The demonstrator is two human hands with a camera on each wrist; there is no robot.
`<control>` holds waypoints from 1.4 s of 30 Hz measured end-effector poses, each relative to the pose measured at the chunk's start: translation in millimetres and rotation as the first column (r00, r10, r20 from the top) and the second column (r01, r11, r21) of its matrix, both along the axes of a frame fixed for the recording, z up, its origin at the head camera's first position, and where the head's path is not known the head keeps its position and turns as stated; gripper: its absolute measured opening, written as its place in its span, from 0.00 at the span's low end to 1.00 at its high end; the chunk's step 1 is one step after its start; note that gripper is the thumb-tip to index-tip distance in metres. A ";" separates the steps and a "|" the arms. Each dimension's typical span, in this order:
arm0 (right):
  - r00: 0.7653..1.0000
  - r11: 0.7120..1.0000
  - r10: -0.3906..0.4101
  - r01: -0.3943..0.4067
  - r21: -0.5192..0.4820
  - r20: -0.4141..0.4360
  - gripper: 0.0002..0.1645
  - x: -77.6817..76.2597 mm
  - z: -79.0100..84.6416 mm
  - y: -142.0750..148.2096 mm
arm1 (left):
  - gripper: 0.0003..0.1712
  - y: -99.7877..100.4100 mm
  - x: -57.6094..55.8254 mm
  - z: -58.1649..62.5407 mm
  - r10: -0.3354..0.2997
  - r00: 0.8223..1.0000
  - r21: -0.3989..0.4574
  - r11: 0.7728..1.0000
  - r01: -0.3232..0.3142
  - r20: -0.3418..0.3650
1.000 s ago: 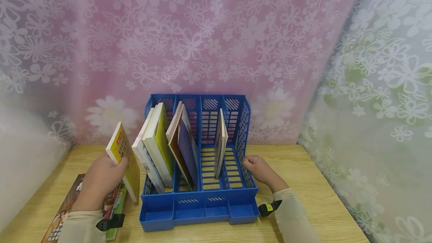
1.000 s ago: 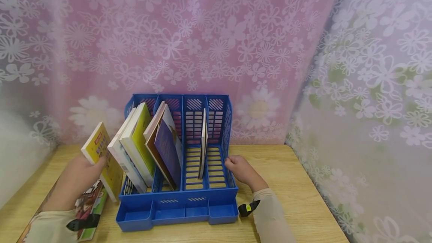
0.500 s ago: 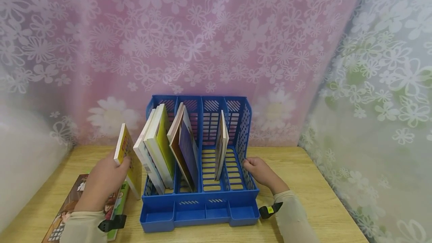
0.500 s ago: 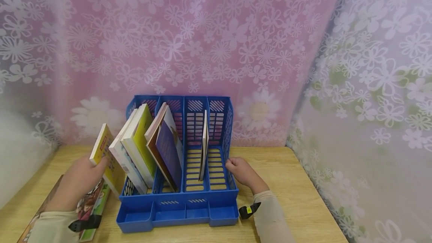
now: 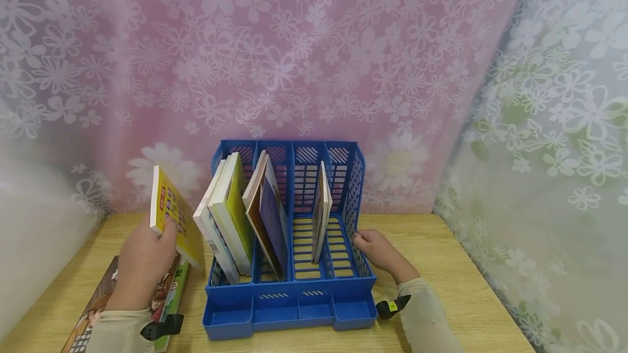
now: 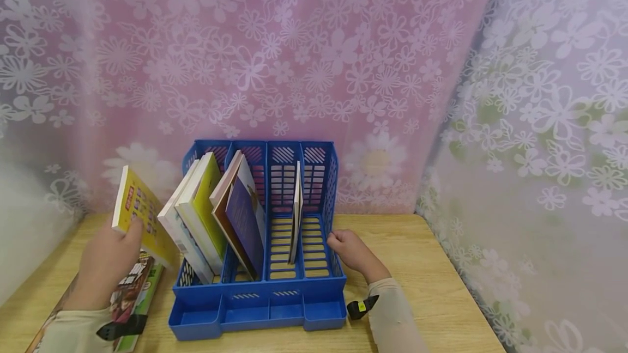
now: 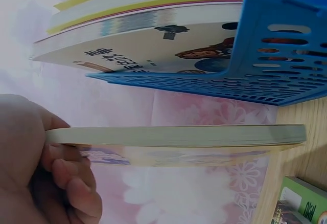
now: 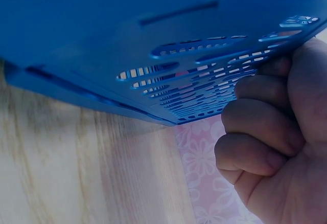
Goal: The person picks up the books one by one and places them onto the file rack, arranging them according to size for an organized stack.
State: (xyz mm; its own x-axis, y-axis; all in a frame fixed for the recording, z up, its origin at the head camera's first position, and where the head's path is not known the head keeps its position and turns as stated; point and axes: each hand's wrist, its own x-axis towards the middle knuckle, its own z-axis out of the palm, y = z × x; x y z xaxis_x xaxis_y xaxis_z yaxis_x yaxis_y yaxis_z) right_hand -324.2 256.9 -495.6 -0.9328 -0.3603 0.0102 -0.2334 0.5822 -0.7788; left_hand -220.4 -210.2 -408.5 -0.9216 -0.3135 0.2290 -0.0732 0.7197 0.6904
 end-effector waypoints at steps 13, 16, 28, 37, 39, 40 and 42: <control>1.000 1.000 -0.005 0.005 -0.005 -0.005 0.25 -0.1 0.1 0.0 | 0.30 11.2 17.6 23.0 0.167 0.953 0.175 0.977 -0.125 -0.254; 1.000 1.000 -0.013 0.013 -0.001 0.000 0.25 0.2 0.0 -0.3 | 0.30 13.0 21.3 26.6 0.185 0.933 0.224 0.967 -0.118 -0.308; 1.000 1.000 -0.019 0.019 -0.006 0.010 0.26 0.5 0.9 -0.6 | 0.27 21.2 30.8 32.4 0.177 0.772 0.257 0.966 -0.017 -0.610; 1.000 1.000 -0.016 0.016 0.003 0.011 0.26 -1.4 1.4 -1.2 | 0.30 43.8 49.1 55.8 0.237 0.558 0.360 0.925 0.122 -0.796; 1.000 1.000 -0.014 0.014 -0.001 0.015 0.26 -1.2 0.9 -0.9 | 0.30 48.8 53.7 59.1 0.245 0.530 0.374 0.915 0.151 -0.812; 1.000 1.000 -0.015 0.015 -0.003 0.016 0.26 -1.1 0.5 -0.7 | 0.30 51.0 55.5 60.0 0.246 0.520 0.375 0.914 0.157 -0.818; 1.000 1.000 -0.014 0.014 -0.008 0.012 0.26 -1.0 -0.4 -0.3 | 0.29 54.7 58.1 60.4 0.239 0.497 0.367 0.913 0.177 -0.834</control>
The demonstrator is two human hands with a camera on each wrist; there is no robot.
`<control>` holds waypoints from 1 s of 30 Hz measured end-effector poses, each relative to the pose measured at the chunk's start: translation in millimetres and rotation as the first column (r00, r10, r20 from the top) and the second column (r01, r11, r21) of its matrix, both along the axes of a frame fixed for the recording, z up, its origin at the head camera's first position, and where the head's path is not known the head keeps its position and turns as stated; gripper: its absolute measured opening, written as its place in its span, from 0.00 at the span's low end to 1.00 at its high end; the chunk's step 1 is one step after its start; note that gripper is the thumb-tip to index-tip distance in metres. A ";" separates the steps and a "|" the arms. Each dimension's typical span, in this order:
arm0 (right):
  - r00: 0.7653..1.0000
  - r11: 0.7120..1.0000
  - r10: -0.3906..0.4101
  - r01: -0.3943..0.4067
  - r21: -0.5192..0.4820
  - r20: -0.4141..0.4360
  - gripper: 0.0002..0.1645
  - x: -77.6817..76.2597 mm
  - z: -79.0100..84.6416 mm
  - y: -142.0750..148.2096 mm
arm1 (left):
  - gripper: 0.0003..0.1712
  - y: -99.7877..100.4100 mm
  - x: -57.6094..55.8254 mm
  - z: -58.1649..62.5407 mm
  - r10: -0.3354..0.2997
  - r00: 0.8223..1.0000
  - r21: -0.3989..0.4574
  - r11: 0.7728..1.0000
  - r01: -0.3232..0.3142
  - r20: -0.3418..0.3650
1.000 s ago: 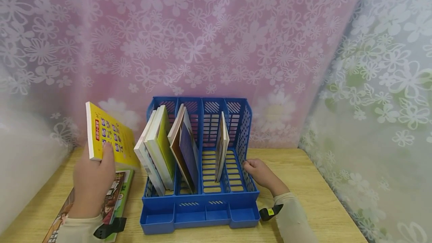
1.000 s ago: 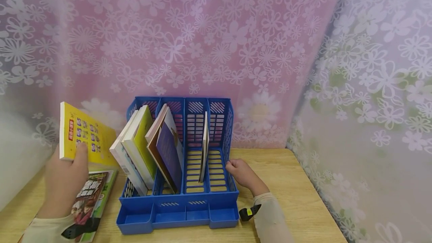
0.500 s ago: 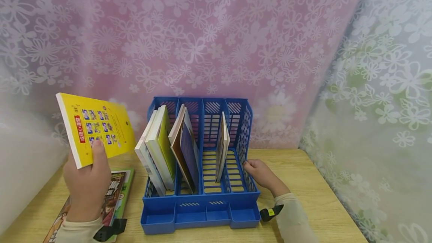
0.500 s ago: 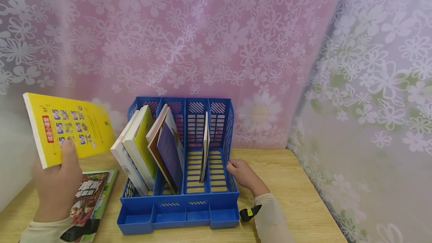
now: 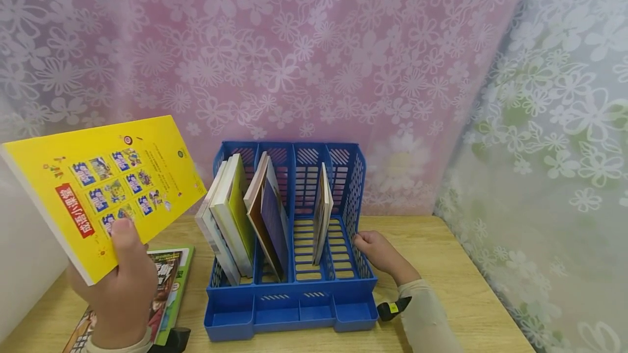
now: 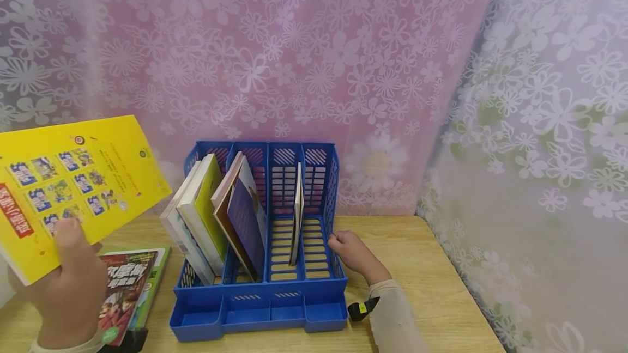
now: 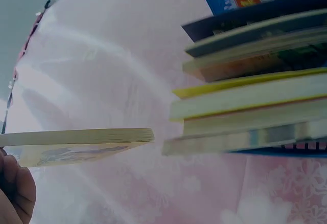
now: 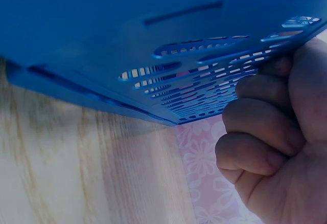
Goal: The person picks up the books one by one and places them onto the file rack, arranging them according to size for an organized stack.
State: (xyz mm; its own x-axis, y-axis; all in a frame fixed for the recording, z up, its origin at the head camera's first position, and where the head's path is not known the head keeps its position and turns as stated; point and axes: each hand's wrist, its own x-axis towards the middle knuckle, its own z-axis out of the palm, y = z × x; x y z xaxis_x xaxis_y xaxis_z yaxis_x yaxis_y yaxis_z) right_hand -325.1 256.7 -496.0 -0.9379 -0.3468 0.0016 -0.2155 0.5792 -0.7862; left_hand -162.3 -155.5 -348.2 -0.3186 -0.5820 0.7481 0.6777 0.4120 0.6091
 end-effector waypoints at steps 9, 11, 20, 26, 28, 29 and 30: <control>1.000 1.000 0.006 -0.006 0.000 -0.017 0.25 1.0 -1.7 4.0 | 0.28 21.5 10.2 -4.3 -0.124 0.992 -0.071 0.990 0.123 -0.002; 1.000 1.000 -0.001 0.001 0.003 -0.017 0.25 1.3 0.3 4.6 | 0.28 28.7 9.7 -6.6 -0.136 0.991 -0.102 0.986 0.135 -0.005; 0.999 1.000 0.004 -0.004 0.007 -0.052 0.26 -0.9 2.4 1.9 | 0.24 75.2 -0.2 -24.2 -0.328 0.944 -0.325 0.898 0.295 -0.048; 1.000 1.000 0.000 -0.001 -0.018 -0.029 0.25 1.4 0.0 -0.1 | 0.23 99.4 -11.8 -36.4 -0.333 0.936 -0.419 0.839 0.348 0.111; 1.000 1.000 0.001 -0.001 -0.018 -0.021 0.25 2.0 0.0 -0.6 | 0.23 105.4 -16.1 -39.2 -0.304 0.937 -0.413 0.841 0.348 0.171; 1.000 1.000 0.003 -0.003 -0.016 -0.021 0.26 1.9 0.2 -0.7 | 0.24 108.1 -18.3 -40.0 -0.283 0.939 -0.412 0.845 0.341 0.197; 1.000 1.000 0.004 -0.004 -0.016 -0.023 0.26 2.0 0.5 -0.7 | 0.24 110.5 -20.3 -40.8 -0.262 0.939 -0.406 0.851 0.334 0.222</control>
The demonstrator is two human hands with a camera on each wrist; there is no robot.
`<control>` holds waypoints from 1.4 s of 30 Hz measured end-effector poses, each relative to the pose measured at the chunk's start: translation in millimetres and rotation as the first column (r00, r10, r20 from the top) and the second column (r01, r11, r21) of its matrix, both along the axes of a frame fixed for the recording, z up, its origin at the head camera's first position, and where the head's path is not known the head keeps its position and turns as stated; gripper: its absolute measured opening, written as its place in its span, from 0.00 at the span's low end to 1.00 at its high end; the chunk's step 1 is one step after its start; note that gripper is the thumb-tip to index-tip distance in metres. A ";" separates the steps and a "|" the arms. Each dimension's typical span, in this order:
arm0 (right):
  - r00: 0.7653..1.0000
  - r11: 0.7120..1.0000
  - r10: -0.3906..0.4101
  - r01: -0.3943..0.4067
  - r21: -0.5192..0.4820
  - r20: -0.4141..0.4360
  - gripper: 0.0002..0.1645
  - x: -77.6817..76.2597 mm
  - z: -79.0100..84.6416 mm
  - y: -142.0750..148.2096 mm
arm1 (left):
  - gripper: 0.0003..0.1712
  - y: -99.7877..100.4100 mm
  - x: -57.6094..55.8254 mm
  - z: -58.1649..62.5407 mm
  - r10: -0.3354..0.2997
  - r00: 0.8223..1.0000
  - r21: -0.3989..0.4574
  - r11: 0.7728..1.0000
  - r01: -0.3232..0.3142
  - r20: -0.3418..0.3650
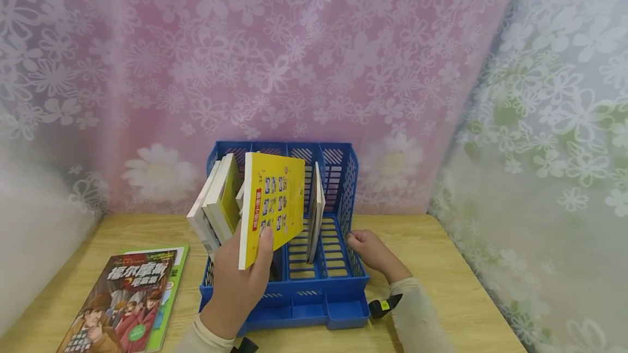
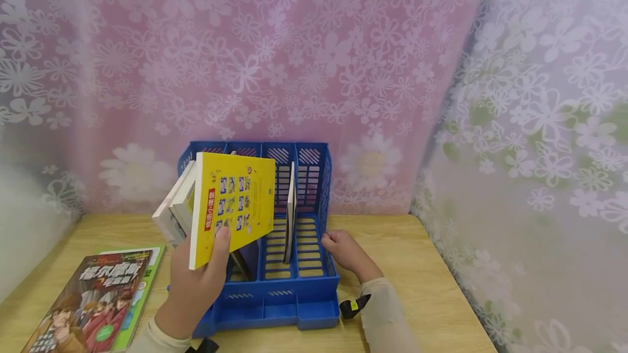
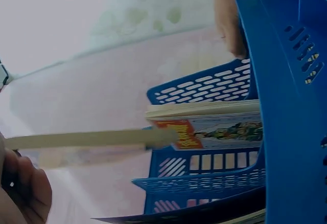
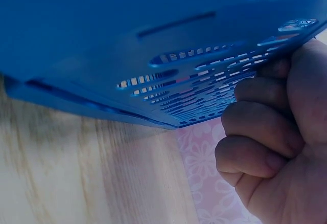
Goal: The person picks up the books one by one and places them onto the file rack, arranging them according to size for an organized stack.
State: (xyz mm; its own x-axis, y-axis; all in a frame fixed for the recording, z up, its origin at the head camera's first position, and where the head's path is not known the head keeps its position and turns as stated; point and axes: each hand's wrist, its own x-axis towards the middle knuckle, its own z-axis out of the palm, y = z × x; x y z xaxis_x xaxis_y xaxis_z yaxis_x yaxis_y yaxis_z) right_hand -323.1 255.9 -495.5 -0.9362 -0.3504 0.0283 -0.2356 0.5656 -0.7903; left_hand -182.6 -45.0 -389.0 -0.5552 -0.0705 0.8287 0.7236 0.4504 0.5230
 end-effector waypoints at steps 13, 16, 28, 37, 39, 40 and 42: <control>1.000 1.000 -0.005 0.004 -0.009 -0.012 0.25 -0.5 -0.9 -1.0 | 0.29 31.4 -28.2 -13.1 0.102 0.959 -0.189 0.981 -0.052 0.265; 1.000 1.000 -0.007 0.007 -0.007 -0.012 0.25 -0.1 -0.8 0.3 | 0.30 39.6 -37.9 -16.3 0.116 0.944 -0.236 0.971 -0.042 0.309; 1.000 1.000 0.001 -0.001 -0.006 -0.018 0.25 0.0 -1.4 -1.0 | 0.32 52.5 -60.1 -24.8 0.069 0.827 -0.275 0.956 0.105 0.558; 1.000 1.000 0.001 -0.001 -0.011 0.004 0.26 0.3 -1.0 -0.8 | 0.33 54.4 -74.1 -37.8 0.109 0.820 -0.344 0.932 0.113 0.562; 1.000 1.000 -0.002 0.003 -0.013 0.008 0.26 0.4 -0.7 -0.7 | 0.34 54.8 -76.0 -39.6 0.109 0.811 -0.355 0.926 0.128 0.575; 1.000 1.000 -0.004 0.004 -0.016 0.012 0.26 0.6 -0.5 -0.6 | 0.34 55.0 -76.9 -40.4 0.109 0.806 -0.360 0.923 0.135 0.581; 1.000 1.000 -0.006 0.007 -0.013 0.022 0.26 1.0 -0.5 -0.5 | 0.35 55.2 -78.9 -42.3 0.107 0.796 -0.360 0.922 0.146 0.596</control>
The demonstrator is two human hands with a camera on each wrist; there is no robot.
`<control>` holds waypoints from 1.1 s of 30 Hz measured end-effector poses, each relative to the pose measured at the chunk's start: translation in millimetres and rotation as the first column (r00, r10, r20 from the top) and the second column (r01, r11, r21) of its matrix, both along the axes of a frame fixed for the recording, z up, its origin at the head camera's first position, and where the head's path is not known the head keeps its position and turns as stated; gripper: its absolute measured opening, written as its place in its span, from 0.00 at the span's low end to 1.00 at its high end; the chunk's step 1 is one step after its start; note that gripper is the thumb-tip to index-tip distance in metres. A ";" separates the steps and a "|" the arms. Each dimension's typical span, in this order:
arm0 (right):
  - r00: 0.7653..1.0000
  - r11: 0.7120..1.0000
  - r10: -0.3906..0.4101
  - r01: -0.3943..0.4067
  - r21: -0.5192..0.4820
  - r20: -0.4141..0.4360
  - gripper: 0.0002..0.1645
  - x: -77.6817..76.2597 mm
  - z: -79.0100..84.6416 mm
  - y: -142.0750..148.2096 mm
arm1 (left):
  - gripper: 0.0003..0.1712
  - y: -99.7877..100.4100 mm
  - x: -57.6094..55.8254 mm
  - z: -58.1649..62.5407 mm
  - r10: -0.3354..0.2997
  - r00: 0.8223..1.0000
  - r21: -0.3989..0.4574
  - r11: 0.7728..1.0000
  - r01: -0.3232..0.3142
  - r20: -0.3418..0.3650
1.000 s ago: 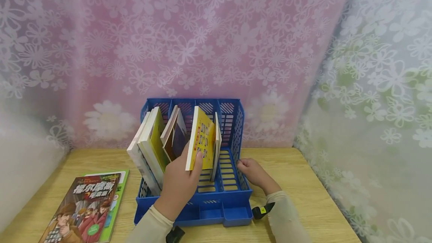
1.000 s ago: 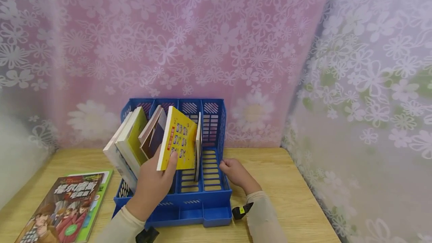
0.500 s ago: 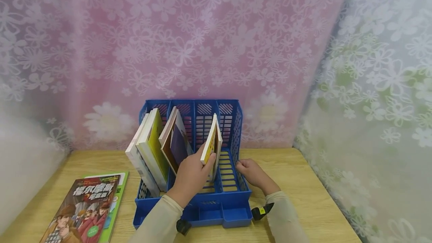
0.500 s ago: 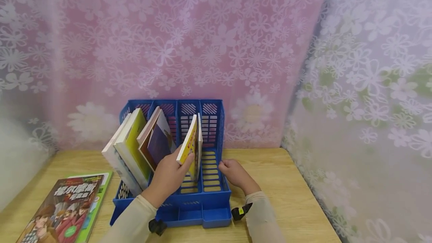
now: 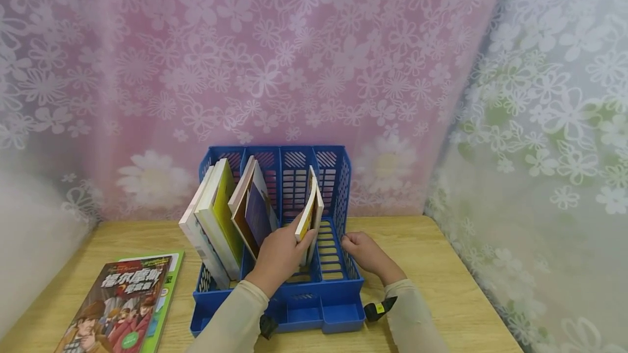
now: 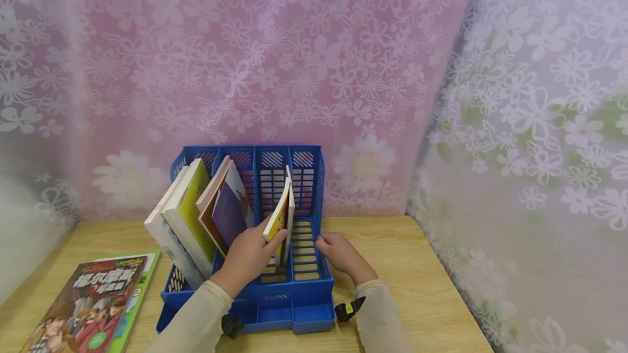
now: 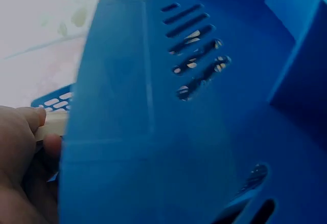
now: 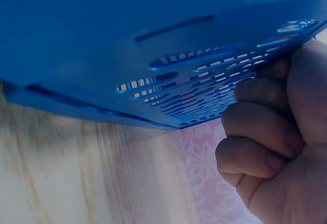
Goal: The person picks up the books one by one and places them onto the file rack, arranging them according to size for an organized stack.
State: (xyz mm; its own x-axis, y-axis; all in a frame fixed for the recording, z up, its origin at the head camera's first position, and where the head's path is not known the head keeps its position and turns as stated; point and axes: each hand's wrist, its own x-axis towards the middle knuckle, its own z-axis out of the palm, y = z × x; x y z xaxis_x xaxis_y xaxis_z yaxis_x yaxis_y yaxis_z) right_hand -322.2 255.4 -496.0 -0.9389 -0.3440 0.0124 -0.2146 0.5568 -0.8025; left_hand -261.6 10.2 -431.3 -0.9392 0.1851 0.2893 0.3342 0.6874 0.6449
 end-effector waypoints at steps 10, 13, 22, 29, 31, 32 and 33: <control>1.000 1.000 -0.007 0.007 0.003 0.003 0.25 -2.6 -0.2 0.2 | 0.37 3.5 -9.3 0.9 0.035 0.998 0.061 0.997 -0.039 0.057; 1.000 1.000 -0.002 0.002 -0.001 0.000 0.25 -2.7 0.1 0.5 | 0.39 4.6 -11.2 1.9 0.038 0.996 0.064 0.997 -0.043 0.075; 1.000 1.000 0.012 -0.012 -0.025 0.010 0.24 -1.4 -1.2 0.6 | 0.50 3.5 -13.2 1.7 -0.046 0.996 -0.032 0.998 0.049 0.080; 1.000 1.000 0.012 -0.011 -0.027 0.020 0.24 -1.4 -0.6 0.6 | 0.56 -2.4 -17.8 0.5 -0.101 0.990 -0.100 0.989 0.111 0.100; 1.000 1.000 0.008 -0.008 -0.026 0.013 0.24 -1.7 -0.3 -0.1 | 0.54 -3.3 -19.7 0.4 -0.107 0.987 -0.095 0.988 0.119 0.118; 1.000 1.000 0.007 -0.007 -0.023 0.009 0.24 -1.9 -0.4 -0.5 | 0.53 -3.3 -20.5 0.4 -0.102 0.987 -0.090 0.989 0.114 0.127; 1.000 1.000 0.006 -0.006 -0.020 0.003 0.24 -2.1 -0.6 -1.1 | 0.52 -3.3 -20.9 0.1 -0.096 0.986 -0.077 0.991 0.107 0.134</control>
